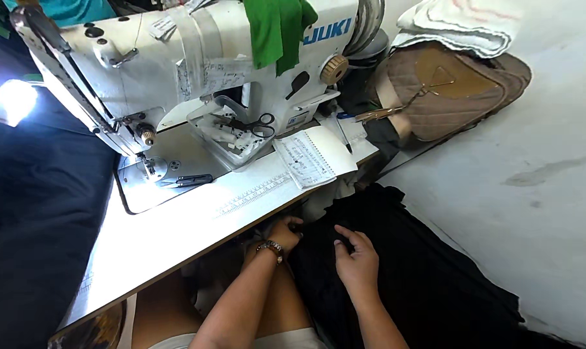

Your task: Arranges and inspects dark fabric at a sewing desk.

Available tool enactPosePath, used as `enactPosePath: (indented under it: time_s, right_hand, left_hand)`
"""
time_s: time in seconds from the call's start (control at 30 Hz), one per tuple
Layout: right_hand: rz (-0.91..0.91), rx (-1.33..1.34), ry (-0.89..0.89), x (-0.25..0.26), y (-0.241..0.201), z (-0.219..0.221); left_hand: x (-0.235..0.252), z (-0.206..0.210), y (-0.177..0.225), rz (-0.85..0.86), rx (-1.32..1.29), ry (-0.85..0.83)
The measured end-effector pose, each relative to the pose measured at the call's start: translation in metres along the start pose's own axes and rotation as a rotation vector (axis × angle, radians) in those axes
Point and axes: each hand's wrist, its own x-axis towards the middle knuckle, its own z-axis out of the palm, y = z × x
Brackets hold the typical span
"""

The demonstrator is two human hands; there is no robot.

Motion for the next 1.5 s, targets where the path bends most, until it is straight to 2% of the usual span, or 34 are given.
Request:
enactPosePath:
  time_s: [0.07,0.23,0.5,0.57,0.7,0.77,0.87,0.97,1.1,1.4,1.5]
  right_hand:
    - [-0.017,-0.012,-0.014,0.001,-0.001,0.003]
    - [-0.011,-0.174,-0.233,0.002,-0.007,0.026]
    - [-0.058,-0.276,-0.166,0.016,-0.001,0.025]
    - [-0.008,-0.228,-0.156,0.02,0.003,0.02]
    - [0.073,-0.127,-0.076,0.025,0.006,0.005]
    - [0.088,-0.103,-0.041,0.025,0.007,0.0]
    - [0.064,-0.12,-0.042,0.025,0.012,-0.005]
    - [0.026,-0.145,-0.124,0.027,0.019,-0.008]
    - [0.08,-0.169,-0.183,0.03,0.018,-0.014]
    - [0.202,-0.066,-0.137,0.03,0.011,-0.042]
    - [0.212,-0.021,-0.09,0.032,0.015,-0.049]
  left_hand:
    - [-0.006,-0.001,0.01,0.033,-0.016,0.01]
    - [-0.022,0.001,0.052,0.002,-0.111,-0.005]
    - [0.006,0.019,0.032,0.11,-0.219,0.002]
    - [0.015,0.021,0.018,0.093,-0.049,-0.027]
    - [0.004,0.027,0.002,-0.126,0.65,-0.336]
    - [0.001,0.035,-0.007,-0.158,0.804,-0.375]
    - [0.004,0.037,-0.011,-0.134,0.805,-0.33]
    - [0.005,0.028,-0.01,-0.088,0.751,-0.305]
    - [-0.004,0.016,-0.007,-0.035,0.774,-0.297]
    - [-0.012,0.01,-0.025,0.247,0.821,-0.303]
    - [-0.014,0.013,-0.025,0.274,0.894,-0.281]
